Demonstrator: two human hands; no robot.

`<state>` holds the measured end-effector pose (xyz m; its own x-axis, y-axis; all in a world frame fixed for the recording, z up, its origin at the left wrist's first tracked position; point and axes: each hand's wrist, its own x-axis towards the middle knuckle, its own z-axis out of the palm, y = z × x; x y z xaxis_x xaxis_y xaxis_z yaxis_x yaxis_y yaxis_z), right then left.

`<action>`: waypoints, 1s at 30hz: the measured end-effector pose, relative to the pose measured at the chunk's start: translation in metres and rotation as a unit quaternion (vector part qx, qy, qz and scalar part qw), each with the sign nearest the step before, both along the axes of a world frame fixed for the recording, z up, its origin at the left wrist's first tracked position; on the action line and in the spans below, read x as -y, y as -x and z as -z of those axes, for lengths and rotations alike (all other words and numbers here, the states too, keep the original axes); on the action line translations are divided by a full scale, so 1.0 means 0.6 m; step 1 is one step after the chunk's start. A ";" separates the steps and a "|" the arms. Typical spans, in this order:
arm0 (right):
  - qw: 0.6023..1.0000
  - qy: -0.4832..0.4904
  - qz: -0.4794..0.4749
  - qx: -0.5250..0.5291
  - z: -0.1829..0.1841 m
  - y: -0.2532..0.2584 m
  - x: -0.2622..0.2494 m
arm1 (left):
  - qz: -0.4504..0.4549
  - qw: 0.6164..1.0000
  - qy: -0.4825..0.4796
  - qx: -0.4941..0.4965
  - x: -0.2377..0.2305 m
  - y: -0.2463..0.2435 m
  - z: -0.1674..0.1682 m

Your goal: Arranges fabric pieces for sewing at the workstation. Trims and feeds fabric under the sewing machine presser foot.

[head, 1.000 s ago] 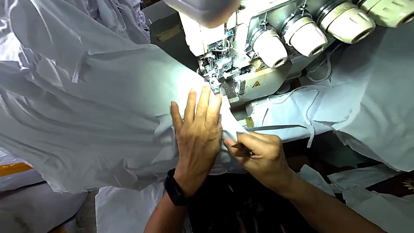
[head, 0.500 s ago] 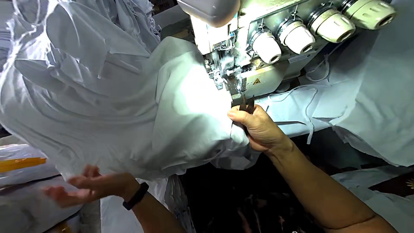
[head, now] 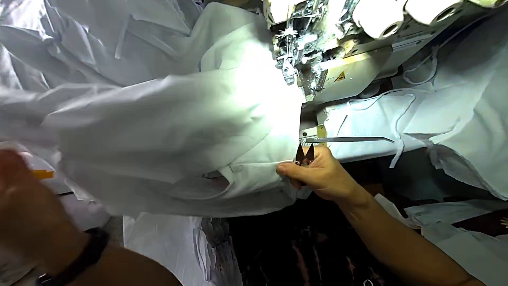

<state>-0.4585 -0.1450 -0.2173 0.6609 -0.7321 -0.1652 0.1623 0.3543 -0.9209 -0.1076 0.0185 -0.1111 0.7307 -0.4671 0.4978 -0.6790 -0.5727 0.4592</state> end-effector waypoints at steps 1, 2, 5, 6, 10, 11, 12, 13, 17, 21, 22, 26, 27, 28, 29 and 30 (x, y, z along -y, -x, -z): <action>1.000 -0.003 0.009 -0.001 0.004 -0.004 -0.007 | 0.118 0.991 0.004 0.067 0.027 0.011 0.010; 1.000 -0.004 0.019 -0.005 0.008 -0.007 -0.012 | 0.210 0.975 0.021 0.072 0.070 0.058 0.013; 0.999 0.027 0.020 -0.004 0.010 -0.007 -0.019 | 0.377 0.926 0.003 0.010 0.154 0.228 0.102; 0.999 0.048 0.013 0.001 0.009 -0.004 -0.018 | 0.387 0.922 -0.007 0.020 0.170 0.256 0.141; 0.990 0.143 0.002 -0.014 0.012 0.016 -0.001 | 0.352 0.936 -0.017 -0.026 0.178 0.249 0.131; 0.988 0.153 0.015 -0.029 0.015 0.017 0.000 | 0.361 0.932 -0.016 -0.041 0.168 0.249 0.097; 0.985 0.166 0.030 -0.034 0.020 0.016 -0.001 | 0.385 0.921 -0.021 -0.054 0.157 0.255 0.060; 0.983 0.179 0.039 -0.024 0.023 0.013 -0.004 | 0.425 0.902 -0.039 -0.071 0.147 0.266 0.027; 0.981 0.180 0.068 0.035 0.021 0.004 -0.005 | 0.546 0.830 -0.077 -0.084 0.149 0.305 0.010; 0.986 0.119 0.120 -0.003 0.004 -0.007 0.025 | 0.526 0.844 -0.094 -0.035 0.191 0.302 0.028; 0.986 0.103 0.128 -0.005 0.000 -0.009 0.034 | 0.523 0.846 -0.100 -0.024 0.201 0.301 0.028; 0.986 0.086 0.140 0.032 -0.022 -0.024 0.065 | 0.511 0.852 -0.117 -0.019 0.239 0.298 0.014; 0.982 0.108 0.148 0.036 -0.028 -0.026 0.068 | 0.507 0.853 -0.120 -0.019 0.242 0.301 0.009; 0.977 0.132 0.163 0.035 -0.033 -0.028 0.070 | 0.503 0.856 -0.122 -0.013 0.241 0.306 0.003; 0.970 0.156 0.184 0.025 -0.037 -0.028 0.070 | 0.498 0.858 -0.123 -0.004 0.238 0.313 -0.001; 0.963 0.179 0.201 0.006 -0.041 -0.026 0.067 | 0.495 0.860 -0.124 0.007 0.233 0.319 -0.003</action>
<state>-0.4427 -0.1851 -0.1927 0.3133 -0.9376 0.1509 0.2305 -0.0791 -0.9699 -0.2992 -0.1213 -0.1095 -0.0909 -0.9499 0.2991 -0.8952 0.2095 0.3933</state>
